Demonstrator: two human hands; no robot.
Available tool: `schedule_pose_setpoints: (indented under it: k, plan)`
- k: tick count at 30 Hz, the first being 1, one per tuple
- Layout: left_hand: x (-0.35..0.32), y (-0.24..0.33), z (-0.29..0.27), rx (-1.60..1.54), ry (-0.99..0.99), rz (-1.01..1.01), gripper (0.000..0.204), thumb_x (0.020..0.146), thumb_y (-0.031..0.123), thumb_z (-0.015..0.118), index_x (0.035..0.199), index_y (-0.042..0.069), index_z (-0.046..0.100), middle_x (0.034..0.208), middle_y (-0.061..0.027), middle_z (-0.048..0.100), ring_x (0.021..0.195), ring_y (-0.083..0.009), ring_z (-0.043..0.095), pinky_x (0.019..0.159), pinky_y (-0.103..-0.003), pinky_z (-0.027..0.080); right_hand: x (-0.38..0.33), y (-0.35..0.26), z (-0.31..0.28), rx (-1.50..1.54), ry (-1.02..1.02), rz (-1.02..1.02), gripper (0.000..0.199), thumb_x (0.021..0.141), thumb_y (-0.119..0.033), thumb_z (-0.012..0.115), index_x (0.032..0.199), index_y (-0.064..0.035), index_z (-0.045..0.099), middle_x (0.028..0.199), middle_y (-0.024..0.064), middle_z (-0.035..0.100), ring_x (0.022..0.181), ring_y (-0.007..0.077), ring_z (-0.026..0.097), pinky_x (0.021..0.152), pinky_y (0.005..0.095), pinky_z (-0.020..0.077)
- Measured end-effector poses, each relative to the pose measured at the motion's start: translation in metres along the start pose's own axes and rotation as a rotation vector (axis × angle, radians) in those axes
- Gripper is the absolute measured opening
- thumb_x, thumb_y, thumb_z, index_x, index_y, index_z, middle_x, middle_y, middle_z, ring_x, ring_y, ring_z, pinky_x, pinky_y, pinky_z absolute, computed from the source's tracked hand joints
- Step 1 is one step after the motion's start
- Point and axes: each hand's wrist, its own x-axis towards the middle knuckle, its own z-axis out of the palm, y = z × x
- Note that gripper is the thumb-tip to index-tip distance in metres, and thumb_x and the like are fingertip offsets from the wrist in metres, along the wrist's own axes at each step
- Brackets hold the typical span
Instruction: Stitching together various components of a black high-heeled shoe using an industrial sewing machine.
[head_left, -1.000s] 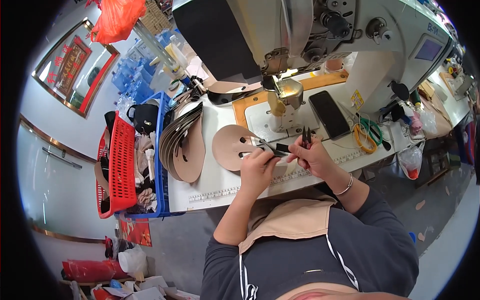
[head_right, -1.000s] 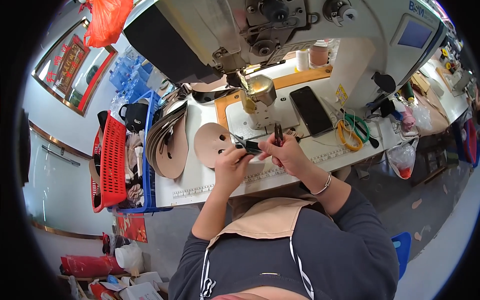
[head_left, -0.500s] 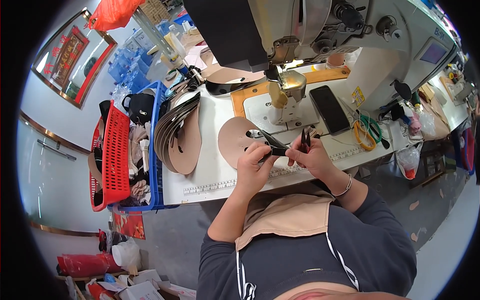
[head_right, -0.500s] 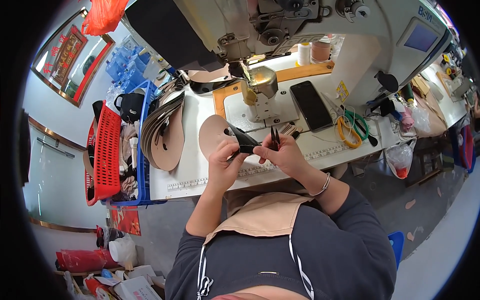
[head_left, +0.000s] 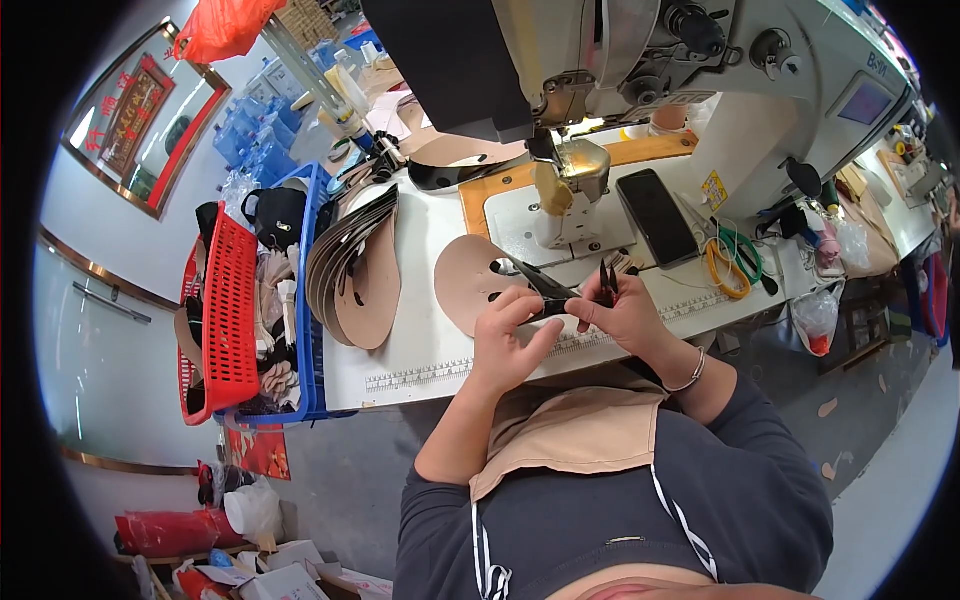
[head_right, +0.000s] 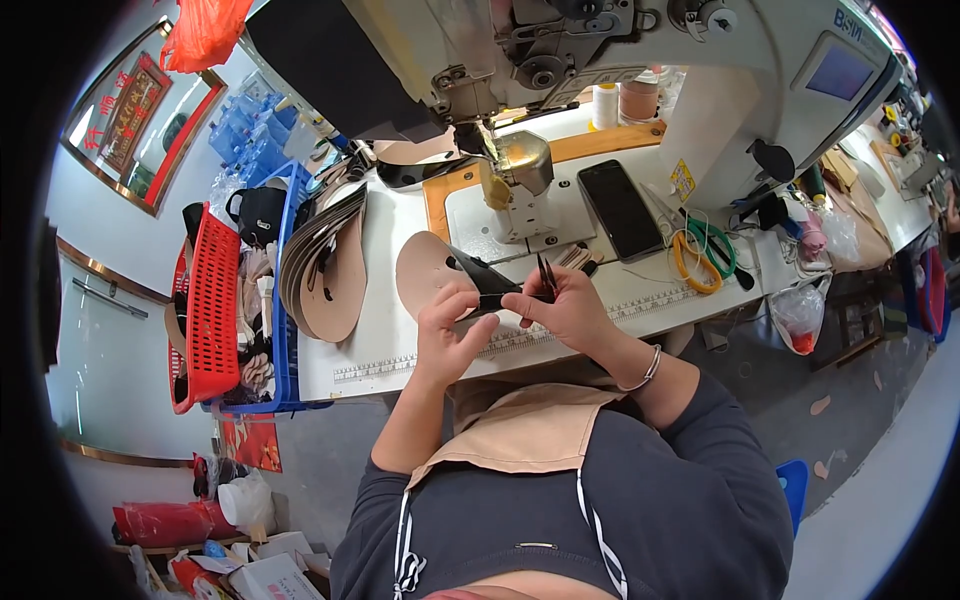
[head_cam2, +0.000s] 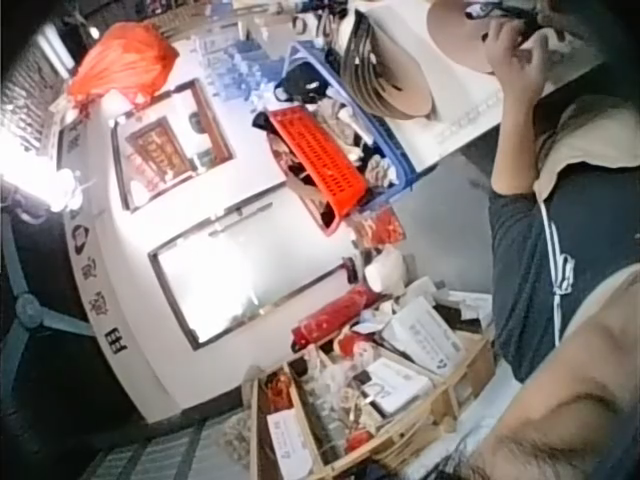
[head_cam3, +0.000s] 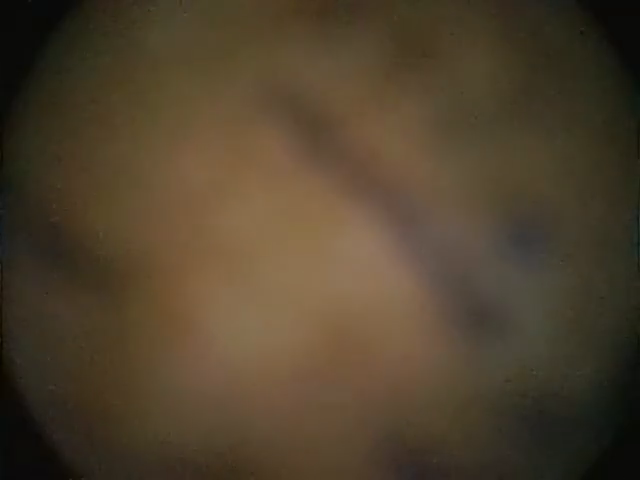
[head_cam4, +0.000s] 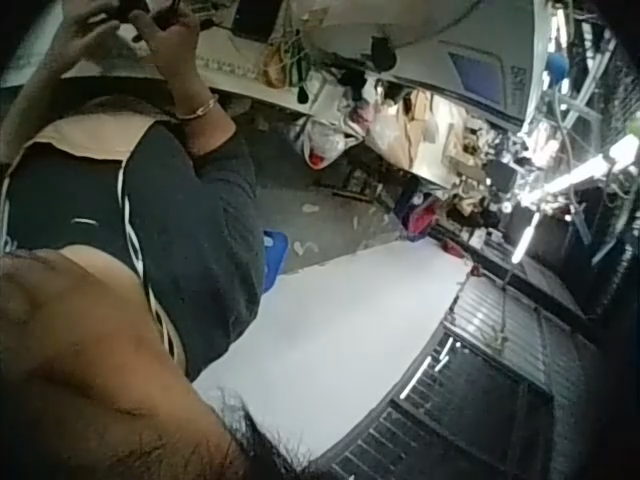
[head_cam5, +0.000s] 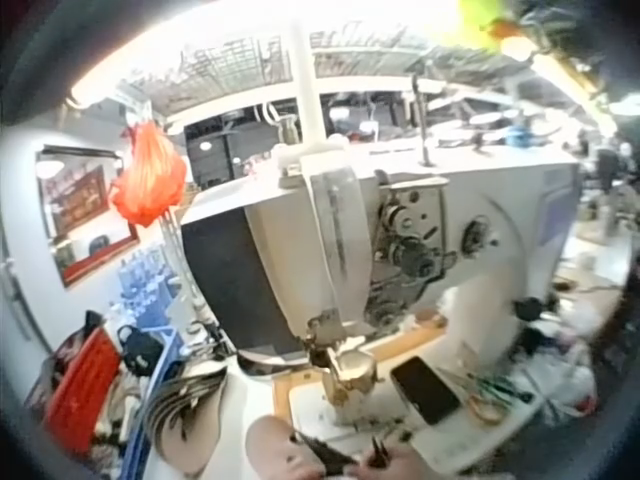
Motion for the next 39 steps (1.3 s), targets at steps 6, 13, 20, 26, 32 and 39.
schedule_pose_setpoints:
  k: [6,13,20,26,32,39]
  plan:
    - [-0.007,-0.012,0.010,-0.141,0.217,-0.142,0.014,0.072,-0.002,0.068,0.066,-0.002,0.055,0.069,-0.0039,0.051,0.063,-0.0130,0.048,0.056,-0.025,0.038,0.004,-0.005,0.004,-0.081,-0.058,-0.061,0.021,0.079,-0.014,0.075,0.079,-0.0030,0.057,0.062,-0.0012,0.058,0.057,0.0034,0.054,0.052,0.0178,0.0429]
    - [-0.008,-0.014,0.025,-0.687,0.601,0.017,0.009,0.081,-0.004,0.056,0.074,0.000,0.054,0.095,-0.0026,0.047,0.082,-0.0106,0.047,0.075,-0.022,0.037,0.023,-0.002,0.001,-0.101,-0.089,-0.177,0.046,0.084,0.003,0.061,0.128,-0.0034,0.048,0.099,0.0049,0.063,0.061,0.0042,0.056,0.049,0.0153,0.0420]
    - [-0.007,-0.007,0.033,-1.200,0.429,-0.241,0.041,0.087,0.015,0.062,0.121,0.000,0.045,0.122,-0.0097,0.054,0.113,-0.0185,0.052,0.099,-0.033,0.039,0.046,-0.022,0.013,0.013,-0.315,-0.052,0.034,0.090,-0.001,0.055,0.124,-0.0038,0.053,0.072,-0.0041,0.052,0.056,0.0016,0.039,0.050,0.0170,0.0309]
    - [-0.008,-0.016,0.021,-1.046,0.466,-0.189,0.053,0.077,0.005,0.072,0.122,-0.002,0.046,0.117,-0.0104,0.057,0.105,-0.0203,0.058,0.094,-0.032,0.047,0.046,-0.046,0.022,-0.111,-0.323,-0.192,0.036,0.087,0.003,0.055,0.122,-0.0033,0.055,0.072,-0.0054,0.051,0.058,0.0007,0.040,0.052,0.0171,0.0342]
    - [-0.006,-0.033,0.023,-1.049,0.554,0.019,0.057,0.074,0.001,0.075,0.124,-0.001,0.046,0.118,-0.0095,0.057,0.106,-0.0188,0.058,0.092,-0.030,0.047,0.024,-0.057,0.035,-0.459,-0.179,-1.075,0.023,0.080,-0.002,0.066,0.102,-0.0060,0.066,0.081,0.0023,0.060,0.061,0.0085,0.053,0.052,0.0205,0.0425]
    - [-0.014,-0.038,0.025,-0.956,0.589,-0.094,0.050,0.079,0.005,0.071,0.122,0.000,0.045,0.116,-0.0087,0.058,0.101,-0.0149,0.058,0.084,-0.027,0.049,0.009,-0.040,0.045,-0.949,-0.149,-1.543,0.021,0.071,-0.003,0.070,0.091,-0.0027,0.065,0.089,0.0058,0.062,0.065,0.0178,0.059,0.053,0.0263,0.0468]
